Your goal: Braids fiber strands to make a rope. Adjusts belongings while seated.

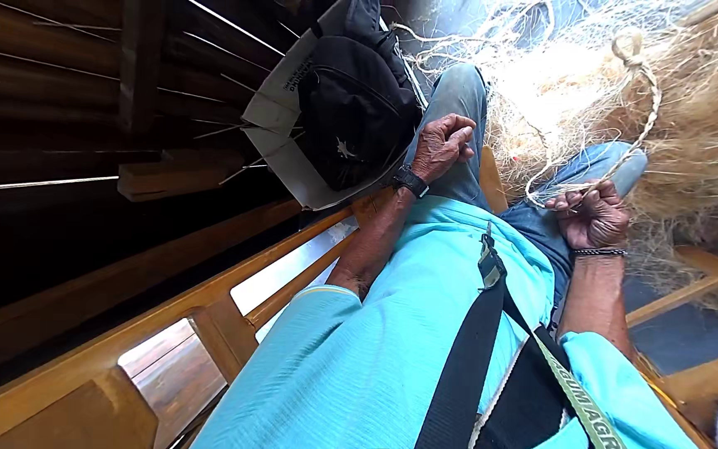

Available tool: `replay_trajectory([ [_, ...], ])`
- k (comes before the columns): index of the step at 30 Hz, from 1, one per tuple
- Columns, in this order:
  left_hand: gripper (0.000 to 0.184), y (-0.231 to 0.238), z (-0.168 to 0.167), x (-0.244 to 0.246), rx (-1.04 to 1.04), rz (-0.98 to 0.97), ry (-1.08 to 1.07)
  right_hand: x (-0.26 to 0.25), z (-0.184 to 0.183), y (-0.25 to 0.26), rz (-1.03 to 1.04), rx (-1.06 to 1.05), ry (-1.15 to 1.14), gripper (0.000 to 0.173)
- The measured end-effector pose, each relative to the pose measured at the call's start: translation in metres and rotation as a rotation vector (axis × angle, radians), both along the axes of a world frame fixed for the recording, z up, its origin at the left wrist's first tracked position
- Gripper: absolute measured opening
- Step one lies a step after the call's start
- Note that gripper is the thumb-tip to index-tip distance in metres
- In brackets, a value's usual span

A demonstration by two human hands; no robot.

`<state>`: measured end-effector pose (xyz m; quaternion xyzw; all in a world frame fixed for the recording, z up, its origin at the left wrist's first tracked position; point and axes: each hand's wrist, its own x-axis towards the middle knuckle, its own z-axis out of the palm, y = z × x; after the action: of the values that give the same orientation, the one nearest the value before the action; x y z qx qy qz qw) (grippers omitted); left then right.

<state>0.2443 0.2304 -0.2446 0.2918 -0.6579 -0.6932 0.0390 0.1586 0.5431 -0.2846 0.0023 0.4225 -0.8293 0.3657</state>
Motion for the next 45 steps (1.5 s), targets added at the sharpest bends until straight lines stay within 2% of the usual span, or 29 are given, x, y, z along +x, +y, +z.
replay_trajectory([
  [20, 0.018, 0.005, 0.001, -0.001, -0.080, 0.024, 0.017, -0.003, -0.004, 0.002, 0.023, -0.012, 0.019, 0.014],
  [23, 0.018, 0.008, 0.001, 0.004, -0.221, 0.021, 0.068, -0.003, -0.004, 0.002, 0.026, -0.015, 0.024, 0.015],
  [26, 0.020, 0.005, 0.006, 0.011, -0.605, 0.094, 0.100, -0.003, -0.003, 0.002, 0.026, -0.026, 0.018, 0.016],
  [28, 0.029, -0.011, 0.014, 0.017, -0.864, 0.190, 0.013, -0.003, -0.002, 0.002, 0.030, -0.027, 0.007, 0.016],
  [30, 0.051, -0.034, 0.025, 0.022, -1.042, 0.275, -0.190, -0.003, -0.001, 0.001, 0.022, -0.026, 0.003, 0.016],
  [32, 0.081, -0.056, 0.033, 0.020, -1.055, 0.375, -0.474, -0.003, 0.000, 0.001, 0.026, -0.022, 0.004, 0.016],
  [34, 0.099, -0.075, 0.035, 0.012, -0.965, 0.457, -0.728, -0.003, 0.000, -0.001, 0.024, -0.033, -0.001, 0.017],
  [38, 0.103, -0.094, 0.012, -0.004, -0.834, 0.522, -0.974, -0.003, 0.000, 0.000, 0.010, -0.036, -0.024, 0.017],
  [41, 0.105, -0.090, 0.005, -0.018, -0.714, 0.552, -1.004, -0.003, 0.002, -0.001, 0.009, -0.023, -0.038, 0.016],
  [45, 0.111, -0.085, -0.001, -0.036, -0.697, 0.540, -1.029, -0.004, 0.000, -0.001, 0.002, -0.046, -0.048, 0.015],
])
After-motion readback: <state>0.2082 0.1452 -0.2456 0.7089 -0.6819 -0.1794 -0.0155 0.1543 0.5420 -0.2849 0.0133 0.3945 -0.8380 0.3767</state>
